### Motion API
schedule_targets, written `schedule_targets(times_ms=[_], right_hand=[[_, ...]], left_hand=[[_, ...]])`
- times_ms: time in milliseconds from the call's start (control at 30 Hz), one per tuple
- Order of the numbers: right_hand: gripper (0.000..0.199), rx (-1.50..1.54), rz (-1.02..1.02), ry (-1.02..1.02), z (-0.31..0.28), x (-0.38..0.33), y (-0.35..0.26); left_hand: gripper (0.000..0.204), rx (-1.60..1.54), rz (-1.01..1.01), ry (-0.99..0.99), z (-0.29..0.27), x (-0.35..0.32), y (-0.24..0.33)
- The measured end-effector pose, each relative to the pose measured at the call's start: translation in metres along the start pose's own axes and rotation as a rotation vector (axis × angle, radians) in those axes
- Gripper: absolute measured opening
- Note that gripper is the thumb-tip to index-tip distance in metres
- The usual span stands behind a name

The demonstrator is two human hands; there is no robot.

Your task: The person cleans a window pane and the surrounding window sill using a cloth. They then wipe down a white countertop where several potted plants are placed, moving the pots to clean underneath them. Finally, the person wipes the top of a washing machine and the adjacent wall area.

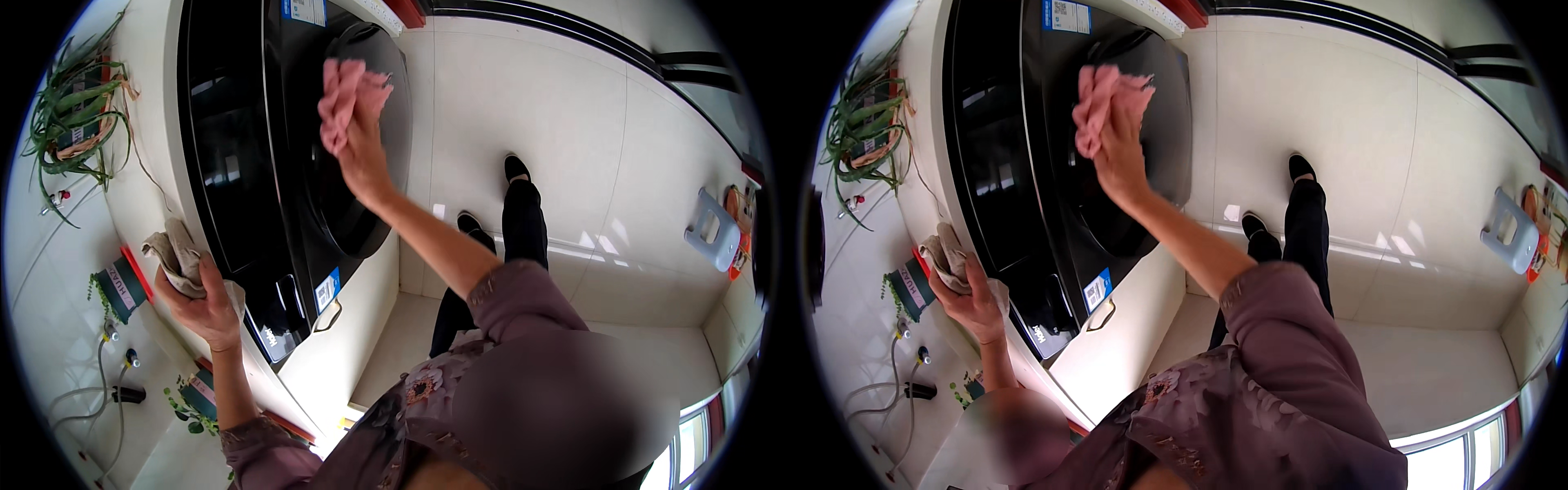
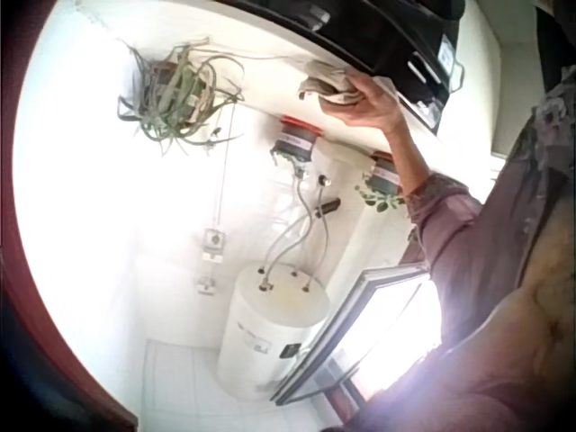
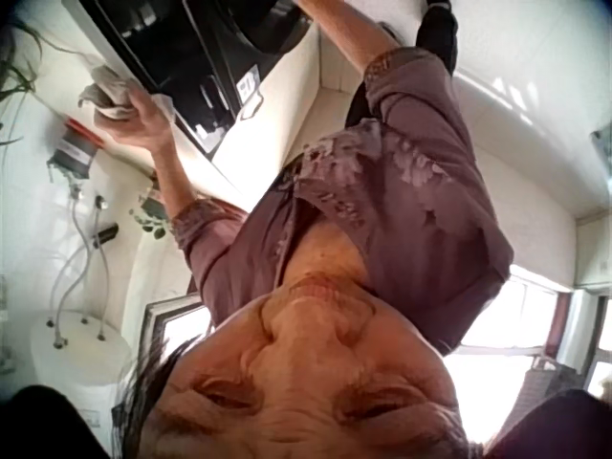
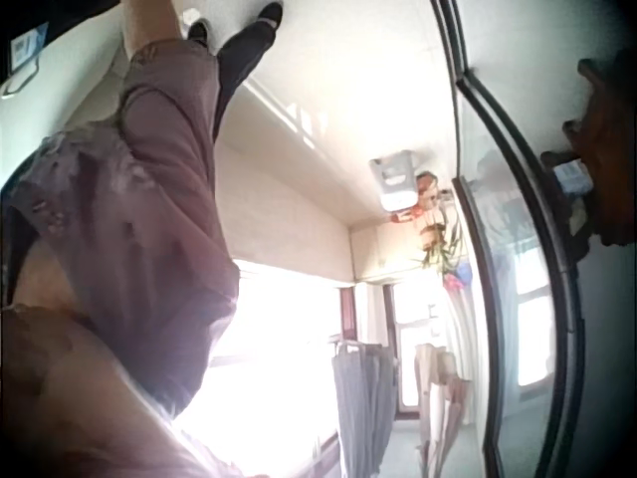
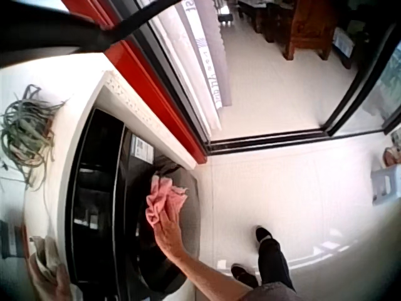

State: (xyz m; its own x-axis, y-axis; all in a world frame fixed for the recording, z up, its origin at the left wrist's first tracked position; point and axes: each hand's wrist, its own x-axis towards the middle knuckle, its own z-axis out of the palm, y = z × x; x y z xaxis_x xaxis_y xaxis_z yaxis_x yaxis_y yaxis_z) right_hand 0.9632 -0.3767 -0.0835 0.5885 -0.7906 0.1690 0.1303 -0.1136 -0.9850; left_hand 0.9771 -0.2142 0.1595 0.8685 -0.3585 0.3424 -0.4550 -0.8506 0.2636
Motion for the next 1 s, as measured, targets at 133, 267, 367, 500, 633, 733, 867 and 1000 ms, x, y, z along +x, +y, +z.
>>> schedule_targets(times_ms=[133, 267, 367, 500, 633, 733, 867, 1000], right_hand=[[0.055, -0.001, -0.012, -0.132, -0.017, -0.105, -0.035], [0.059, 0.598, 0.732, -0.042, -0.028, -0.180, -0.050], [0.057, 0.282, 0.924, -0.230, -0.004, -0.284, 0.027], [0.049, 0.235, 0.742, -0.189, -0.007, -0.227, 0.016], [0.041, 0.148, 0.424, 0.012, 0.002, -0.113, -0.015], [0.046, 0.013, 0.025, 0.011, 0.017, -0.029, 0.004], [0.039, -0.192, 0.000, 0.124, 0.029, 0.018, 0.141], [0.041, 0.047, 0.381, 0.011, 0.011, -0.074, 0.186]], left_hand=[[0.045, 0.017, -0.031, 0.002, 0.000, 0.002, 0.002], [0.045, 0.107, 0.023, 0.034, 0.001, 0.005, -0.006], [0.043, 0.130, 0.068, 0.037, 0.003, 0.010, 0.002], [0.041, 0.068, 0.084, 0.052, 0.003, 0.007, -0.006], [0.046, -0.012, 0.004, 0.027, 0.001, 0.004, -0.007], [0.043, -0.139, -0.085, -0.002, -0.001, 0.000, -0.004], [0.043, -0.135, 0.034, -0.018, 0.005, 0.012, 0.007], [0.039, -0.128, -0.011, -0.017, 0.003, 0.006, 0.000]])
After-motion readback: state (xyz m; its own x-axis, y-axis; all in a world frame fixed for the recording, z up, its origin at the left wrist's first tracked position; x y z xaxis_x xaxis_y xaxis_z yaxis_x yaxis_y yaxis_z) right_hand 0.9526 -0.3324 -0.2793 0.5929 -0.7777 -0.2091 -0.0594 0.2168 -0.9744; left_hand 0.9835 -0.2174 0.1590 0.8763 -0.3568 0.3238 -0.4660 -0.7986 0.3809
